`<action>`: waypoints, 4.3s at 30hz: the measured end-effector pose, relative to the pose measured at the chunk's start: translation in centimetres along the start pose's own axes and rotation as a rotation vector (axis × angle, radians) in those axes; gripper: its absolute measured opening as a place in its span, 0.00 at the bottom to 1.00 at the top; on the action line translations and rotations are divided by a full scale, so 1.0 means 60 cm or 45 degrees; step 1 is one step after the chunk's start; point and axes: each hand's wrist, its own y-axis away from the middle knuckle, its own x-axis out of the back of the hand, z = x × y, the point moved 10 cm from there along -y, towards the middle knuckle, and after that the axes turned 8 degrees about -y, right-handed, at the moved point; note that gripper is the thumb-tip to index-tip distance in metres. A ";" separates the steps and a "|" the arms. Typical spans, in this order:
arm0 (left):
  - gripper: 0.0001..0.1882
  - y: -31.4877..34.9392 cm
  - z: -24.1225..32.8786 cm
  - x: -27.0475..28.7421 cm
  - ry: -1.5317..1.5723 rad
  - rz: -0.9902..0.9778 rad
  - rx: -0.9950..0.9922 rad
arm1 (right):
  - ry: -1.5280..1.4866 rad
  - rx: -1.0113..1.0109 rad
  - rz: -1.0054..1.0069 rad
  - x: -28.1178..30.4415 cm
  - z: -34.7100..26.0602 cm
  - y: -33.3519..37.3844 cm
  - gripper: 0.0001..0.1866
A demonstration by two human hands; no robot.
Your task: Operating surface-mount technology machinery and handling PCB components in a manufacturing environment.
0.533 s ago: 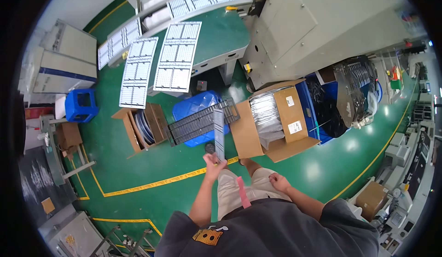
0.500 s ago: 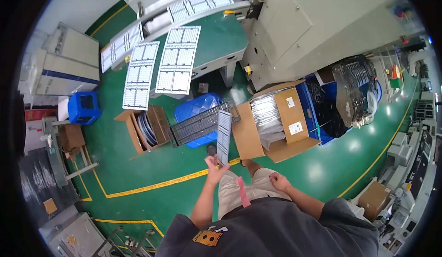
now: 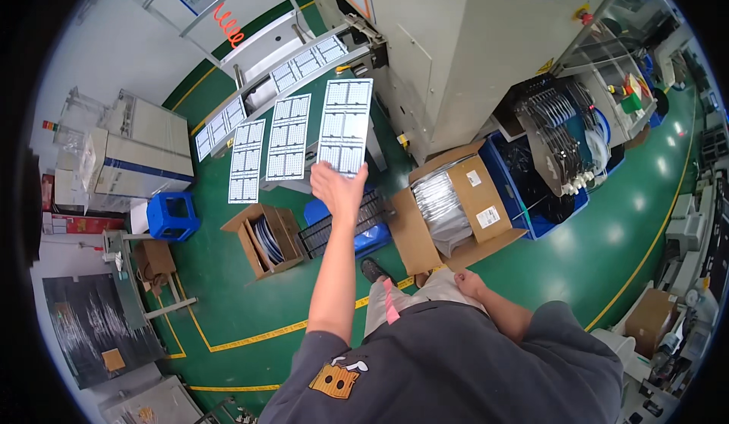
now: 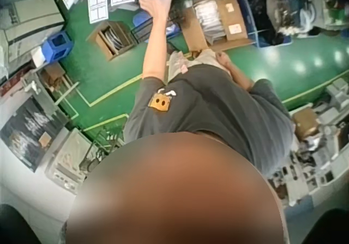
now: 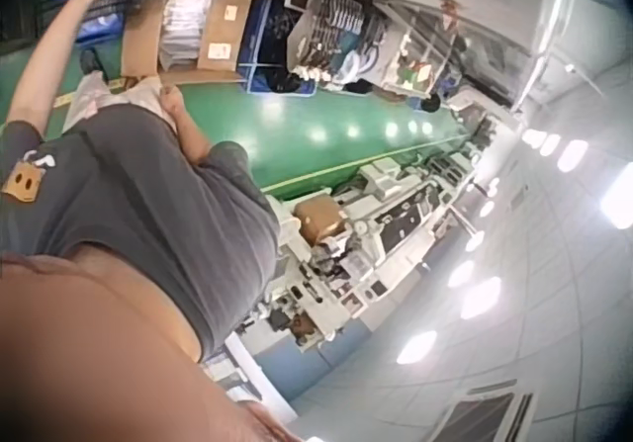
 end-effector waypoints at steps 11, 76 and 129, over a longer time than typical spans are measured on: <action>0.43 -0.061 0.036 -0.056 -0.197 0.191 0.066 | -0.106 -0.099 -0.040 0.039 0.040 0.029 0.17; 0.08 0.821 0.621 0.233 0.162 -0.796 -1.795 | -0.180 1.080 1.397 0.494 -0.041 0.857 0.25; 0.27 1.747 3.462 -1.362 1.046 -1.891 -1.229 | -1.679 -0.810 2.248 2.432 2.485 0.488 0.12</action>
